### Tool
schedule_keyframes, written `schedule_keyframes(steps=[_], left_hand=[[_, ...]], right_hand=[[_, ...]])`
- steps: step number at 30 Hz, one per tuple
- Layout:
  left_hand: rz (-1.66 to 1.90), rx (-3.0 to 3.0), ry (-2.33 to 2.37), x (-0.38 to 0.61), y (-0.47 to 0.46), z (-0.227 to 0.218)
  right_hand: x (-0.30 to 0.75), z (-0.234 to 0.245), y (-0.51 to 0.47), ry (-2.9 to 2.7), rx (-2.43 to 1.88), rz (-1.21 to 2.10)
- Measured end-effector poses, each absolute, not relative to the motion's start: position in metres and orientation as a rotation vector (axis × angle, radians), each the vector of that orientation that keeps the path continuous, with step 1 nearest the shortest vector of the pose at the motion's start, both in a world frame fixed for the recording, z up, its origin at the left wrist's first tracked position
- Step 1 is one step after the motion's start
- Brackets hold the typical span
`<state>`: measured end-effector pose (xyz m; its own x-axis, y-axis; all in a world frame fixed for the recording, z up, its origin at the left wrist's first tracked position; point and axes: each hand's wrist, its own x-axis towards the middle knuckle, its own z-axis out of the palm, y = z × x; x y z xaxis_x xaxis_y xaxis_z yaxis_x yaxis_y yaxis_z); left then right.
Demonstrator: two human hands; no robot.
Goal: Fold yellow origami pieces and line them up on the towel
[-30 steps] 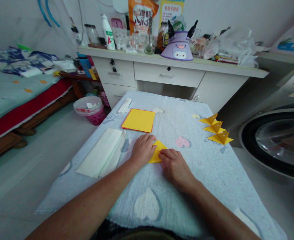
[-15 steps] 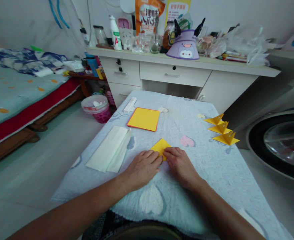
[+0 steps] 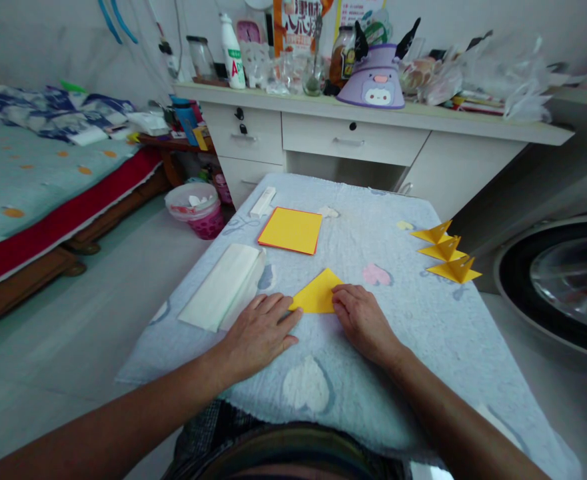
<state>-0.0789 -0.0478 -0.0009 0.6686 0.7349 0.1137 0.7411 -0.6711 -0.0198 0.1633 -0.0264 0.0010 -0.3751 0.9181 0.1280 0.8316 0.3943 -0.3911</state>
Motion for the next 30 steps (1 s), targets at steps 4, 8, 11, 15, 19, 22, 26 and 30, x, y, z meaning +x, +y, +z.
schedule_keyframes(steps=[4,8,11,15,19,22,26,30], left_hand=[[-0.144,-2.775,-1.286,-0.090,-0.052,-0.001],[-0.158,-2.754,-1.329,-0.094,-0.053,0.005],[-0.199,-2.667,-1.371,-0.089,-0.054,0.010],[-0.327,-2.683,-1.277,-0.069,-0.056,0.008],[-0.418,-2.832,-1.157,-0.049,-0.060,-0.005],[-0.461,-2.857,-1.137,-0.046,-0.063,-0.018],[-0.447,-2.860,-1.170,-0.053,-0.069,-0.029],[-0.385,-2.907,-1.252,-0.059,-0.075,-0.030]], right_hand=[[0.163,0.002,-0.025,-2.336,-1.529,0.400],[0.161,0.004,-0.023,-2.339,-1.573,0.404],[0.156,0.005,-0.022,-2.324,-1.634,0.377],[0.147,0.003,-0.023,-2.261,-1.704,0.272],[0.138,-0.003,-0.025,-2.224,-1.773,0.177],[0.135,-0.007,-0.028,-2.223,-1.786,0.091],[0.133,-0.011,-0.032,-2.242,-1.780,0.013],[0.132,-0.012,-0.033,-2.258,-1.781,-0.013]])
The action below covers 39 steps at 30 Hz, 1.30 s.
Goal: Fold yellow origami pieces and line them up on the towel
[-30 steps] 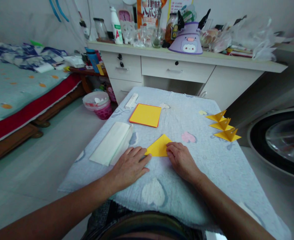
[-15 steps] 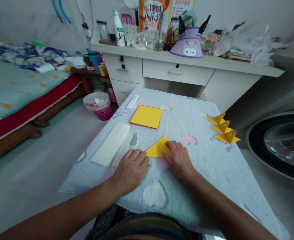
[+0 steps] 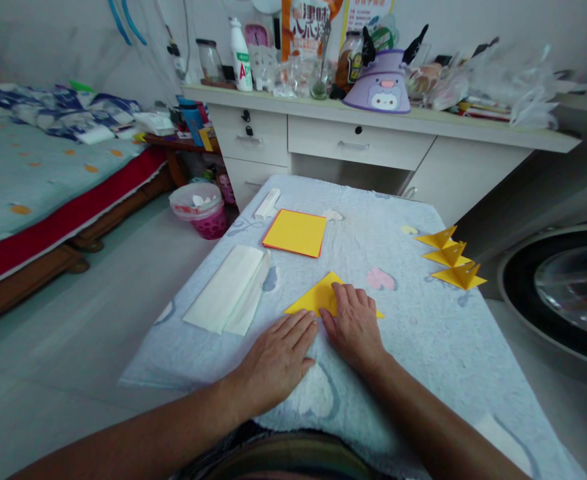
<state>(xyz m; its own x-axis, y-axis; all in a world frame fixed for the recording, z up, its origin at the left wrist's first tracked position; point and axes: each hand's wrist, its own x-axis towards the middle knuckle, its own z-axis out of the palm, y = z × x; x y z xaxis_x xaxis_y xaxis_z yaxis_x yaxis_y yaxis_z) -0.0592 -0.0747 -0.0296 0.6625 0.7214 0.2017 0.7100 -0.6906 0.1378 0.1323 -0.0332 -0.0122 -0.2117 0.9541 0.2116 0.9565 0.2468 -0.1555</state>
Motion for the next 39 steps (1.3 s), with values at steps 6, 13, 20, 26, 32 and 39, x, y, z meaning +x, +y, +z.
schedule_keyframes(steps=[6,13,20,26,32,39], left_hand=[[0.377,2.708,1.220,-0.064,-0.078,-0.026],[0.682,2.363,1.540,-0.072,-0.063,-0.014],[0.648,2.171,1.628,-0.074,-0.041,-0.004],[0.647,2.128,1.645,-0.071,-0.037,-0.005],[0.653,2.095,1.672,-0.071,-0.033,-0.006],[0.648,2.060,1.678,-0.072,-0.032,-0.006]], right_hand=[[0.132,-0.010,-0.035,-2.295,-1.779,-0.042],[0.131,-0.007,-0.035,-2.314,-1.794,-0.067],[0.133,-0.012,-0.036,-2.293,-1.748,-0.085],[0.134,-0.011,-0.037,-2.281,-1.714,-0.095],[0.136,-0.014,-0.036,-2.283,-1.663,-0.032],[0.136,-0.015,-0.036,-2.259,-1.666,0.016]])
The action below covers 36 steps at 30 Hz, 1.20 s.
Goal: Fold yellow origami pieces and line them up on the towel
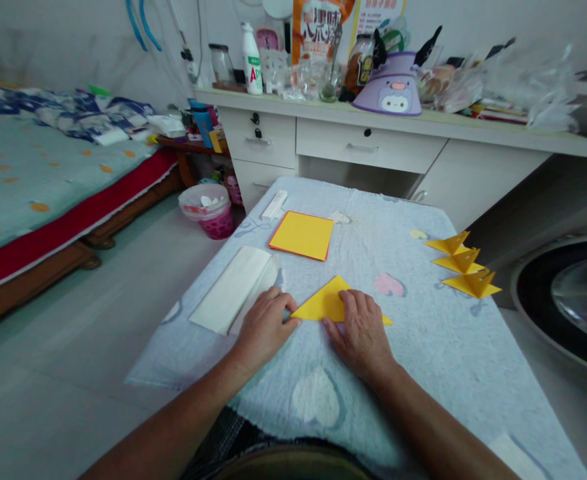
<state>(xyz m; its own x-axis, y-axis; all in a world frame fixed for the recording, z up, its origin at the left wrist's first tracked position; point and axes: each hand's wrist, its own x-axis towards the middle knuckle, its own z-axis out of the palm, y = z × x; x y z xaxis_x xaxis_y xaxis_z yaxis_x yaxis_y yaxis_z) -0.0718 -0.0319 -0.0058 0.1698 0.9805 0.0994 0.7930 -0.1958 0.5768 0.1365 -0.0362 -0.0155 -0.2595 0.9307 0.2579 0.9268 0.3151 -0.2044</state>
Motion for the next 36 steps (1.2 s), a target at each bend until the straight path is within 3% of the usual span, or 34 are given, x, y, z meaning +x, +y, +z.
schedule_keyframes(steps=[28,31,36], left_hand=[[0.551,2.116,1.583,-0.069,-0.023,0.003],[0.579,2.172,1.523,-0.068,-0.024,0.005],[0.622,2.208,1.417,-0.065,-0.026,0.010]], right_hand=[[0.146,-0.015,-0.028,-2.153,-1.539,-0.099],[0.161,-0.018,-0.018,-2.050,-1.608,0.026],[0.182,-0.015,-0.006,-1.866,-1.666,0.505]])
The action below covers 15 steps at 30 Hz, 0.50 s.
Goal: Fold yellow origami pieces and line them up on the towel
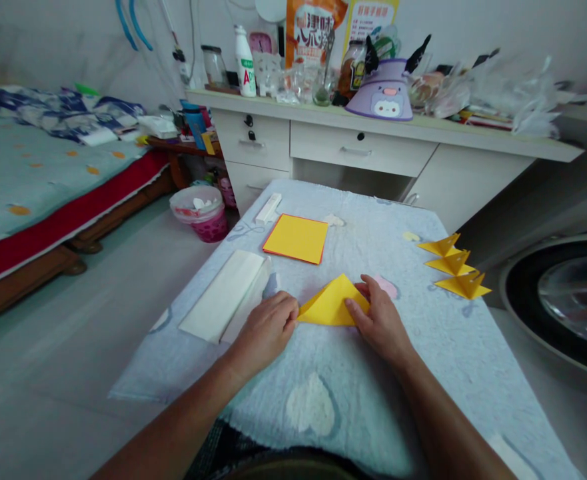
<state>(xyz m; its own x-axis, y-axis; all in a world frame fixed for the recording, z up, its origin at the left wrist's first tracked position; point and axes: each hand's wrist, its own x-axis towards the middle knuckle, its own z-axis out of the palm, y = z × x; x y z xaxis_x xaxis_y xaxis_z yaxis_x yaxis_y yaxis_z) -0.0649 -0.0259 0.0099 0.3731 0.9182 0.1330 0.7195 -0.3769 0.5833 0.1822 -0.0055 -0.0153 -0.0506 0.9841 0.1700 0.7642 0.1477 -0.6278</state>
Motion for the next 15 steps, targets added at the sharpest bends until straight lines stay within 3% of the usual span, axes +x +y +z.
schedule_keyframes(steps=[10,15], left_hand=[[0.789,2.179,1.309,-0.066,-0.019,0.007],[0.885,2.324,1.147,-0.069,-0.013,0.017]], right_hand=[[0.204,-0.001,0.000,-1.512,-1.358,1.269],[0.214,0.003,0.000,-1.587,-1.348,1.157]])
